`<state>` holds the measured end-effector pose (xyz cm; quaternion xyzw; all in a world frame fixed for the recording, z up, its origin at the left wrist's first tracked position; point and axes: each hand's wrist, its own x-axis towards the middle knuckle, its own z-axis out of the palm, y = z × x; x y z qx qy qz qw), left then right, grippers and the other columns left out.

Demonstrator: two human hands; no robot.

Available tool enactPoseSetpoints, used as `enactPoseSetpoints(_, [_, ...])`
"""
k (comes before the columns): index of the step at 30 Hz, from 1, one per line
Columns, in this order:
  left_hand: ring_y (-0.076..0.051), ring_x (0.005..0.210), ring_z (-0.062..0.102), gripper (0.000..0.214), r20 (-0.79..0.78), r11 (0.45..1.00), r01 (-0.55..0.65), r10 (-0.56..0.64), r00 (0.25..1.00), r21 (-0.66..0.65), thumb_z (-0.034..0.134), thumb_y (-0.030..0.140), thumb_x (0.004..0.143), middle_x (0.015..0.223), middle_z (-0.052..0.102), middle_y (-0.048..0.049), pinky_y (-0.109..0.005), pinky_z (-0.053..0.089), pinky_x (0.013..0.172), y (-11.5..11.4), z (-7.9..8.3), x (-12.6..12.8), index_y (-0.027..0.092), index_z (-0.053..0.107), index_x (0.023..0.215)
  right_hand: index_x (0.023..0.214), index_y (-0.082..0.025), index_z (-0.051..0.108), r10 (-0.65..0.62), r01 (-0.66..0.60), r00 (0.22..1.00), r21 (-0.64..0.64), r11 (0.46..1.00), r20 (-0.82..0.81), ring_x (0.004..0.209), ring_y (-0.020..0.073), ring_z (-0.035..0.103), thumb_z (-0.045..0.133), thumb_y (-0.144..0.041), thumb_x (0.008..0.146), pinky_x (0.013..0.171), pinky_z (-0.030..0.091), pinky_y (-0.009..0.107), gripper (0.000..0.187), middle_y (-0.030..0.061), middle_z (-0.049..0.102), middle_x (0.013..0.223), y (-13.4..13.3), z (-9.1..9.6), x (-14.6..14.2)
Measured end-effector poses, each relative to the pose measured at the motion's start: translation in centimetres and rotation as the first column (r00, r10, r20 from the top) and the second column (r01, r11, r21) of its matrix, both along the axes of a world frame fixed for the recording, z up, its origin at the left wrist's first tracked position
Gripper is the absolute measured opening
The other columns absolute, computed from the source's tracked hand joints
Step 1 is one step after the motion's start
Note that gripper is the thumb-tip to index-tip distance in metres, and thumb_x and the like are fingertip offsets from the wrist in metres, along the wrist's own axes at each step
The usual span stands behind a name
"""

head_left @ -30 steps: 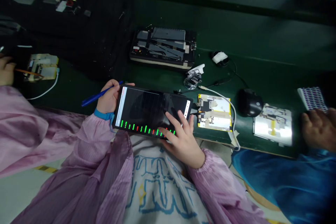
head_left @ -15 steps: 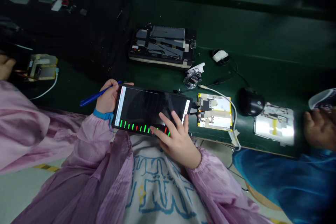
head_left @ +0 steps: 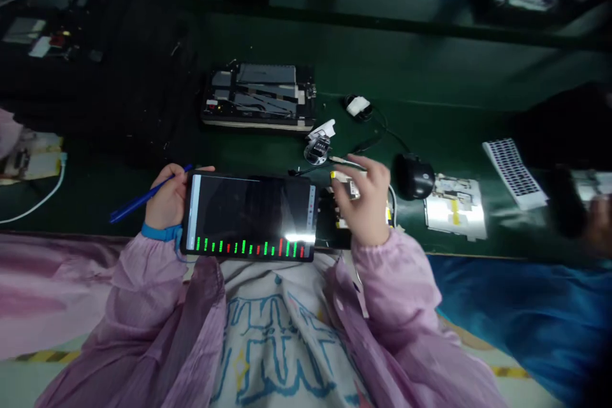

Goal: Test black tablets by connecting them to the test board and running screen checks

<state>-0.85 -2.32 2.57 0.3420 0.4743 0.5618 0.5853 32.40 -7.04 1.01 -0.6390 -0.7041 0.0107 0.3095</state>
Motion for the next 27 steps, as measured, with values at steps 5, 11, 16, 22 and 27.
enactPoseSetpoints(5, [-0.029,0.095,0.069,0.017,-0.022,1.0,0.011,-0.011,1.0,0.002,0.059,0.019,0.074,0.093,0.077,-0.0064,-0.043,0.054,0.082,0.2,0.3,-0.1,0.021,0.042,0.072,0.099,-0.018,0.068,-0.06,0.081,0.99,-0.16,0.984,0.13,0.099,0.0318,0.052,0.054,-0.026,0.086,0.083,0.042,0.047,0.02,0.0132,0.064,0.102,5.7,-2.1,3.4])
enactPoseSetpoints(11, [-0.03,0.103,0.067,0.026,-0.145,0.998,-0.036,0.027,0.989,-0.057,0.068,0.024,0.066,0.093,0.077,0.0013,-0.042,0.055,0.083,0.5,1.1,-0.3,0.023,0.041,0.07,0.09,-0.017,0.066,-0.031,0.041,0.998,-0.168,0.985,0.058,0.093,0.0267,0.056,0.05,-0.018,0.089,0.083,0.043,0.042,0.016,0.011,0.067,0.094,6.6,-2.4,3.1])
enactPoseSetpoints(16, [-0.033,0.106,0.066,0.031,-0.25,0.994,-0.03,0.003,0.968,-0.105,0.069,0.031,0.067,0.092,0.077,0.0076,-0.049,0.053,0.087,0.5,2.1,-0.1,0.024,0.039,0.067,0.098,-0.015,0.064,0.072,-0.081,0.989,-0.066,0.995,-0.127,0.087,0.021,0.062,0.049,-0.019,0.091,0.08,0.049,0.033,0.017,0.011,0.066,0.094,5.2,-0.9,3.7])
enactPoseSetpoints(22, [-0.034,0.114,0.062,0.036,-0.352,0.994,-0.031,-0.009,0.936,-0.107,0.069,0.037,0.064,0.091,0.076,0.0098,-0.05,0.048,0.095,0.7,2.5,0.2,0.024,0.036,0.064,0.089,-0.018,0.063,0.064,-0.109,0.969,-0.18,0.978,-0.237,0.065,0.0175,0.063,0.055,-0.025,0.09,0.061,0.049,0.028,0.01,0.0042,0.066,0.073,0.1,2.6,2.8])
enactPoseSetpoints(27, [-0.032,0.103,0.066,0.038,-0.35,0.996,-0.053,0.023,0.936,-0.075,0.071,0.031,0.062,0.087,0.077,0.0074,-0.046,0.052,0.084,0.6,2.7,0.9,0.023,0.034,0.067,0.079,-0.02,0.062,0.15,-0.302,0.878,-0.282,0.911,-0.454,0.053,0.0121,0.058,0.063,-0.022,0.085,0.051,0.043,0.022,0.006,-0.0023,0.063,0.061,-3.2,3.0,1.3])
